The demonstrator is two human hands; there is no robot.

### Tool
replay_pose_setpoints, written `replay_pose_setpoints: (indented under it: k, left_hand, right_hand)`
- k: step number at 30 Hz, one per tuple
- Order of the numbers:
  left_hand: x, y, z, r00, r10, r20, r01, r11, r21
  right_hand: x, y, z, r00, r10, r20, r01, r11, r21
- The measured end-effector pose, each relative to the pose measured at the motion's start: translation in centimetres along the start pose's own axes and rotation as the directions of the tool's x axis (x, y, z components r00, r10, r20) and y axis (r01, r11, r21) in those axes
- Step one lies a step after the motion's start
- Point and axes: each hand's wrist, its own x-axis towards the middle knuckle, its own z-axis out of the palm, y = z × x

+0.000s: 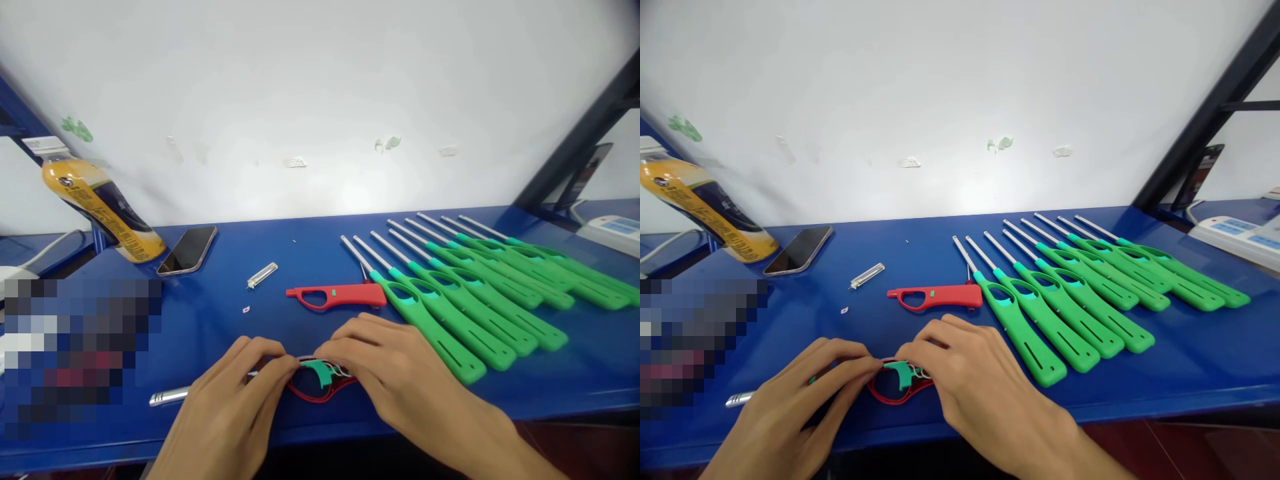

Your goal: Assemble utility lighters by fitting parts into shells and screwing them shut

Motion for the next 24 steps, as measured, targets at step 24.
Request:
replay_pose_setpoints:
  k: [24]
  left_hand:
    - [0.04,0.14,-0.41,0.995,-0.041,-0.086,0.046,0.997,0.06]
  right_hand:
    - [-0.29,-0.11,-0.41,0.998,0.049,-0.043,-0.052,0.996,-0.066]
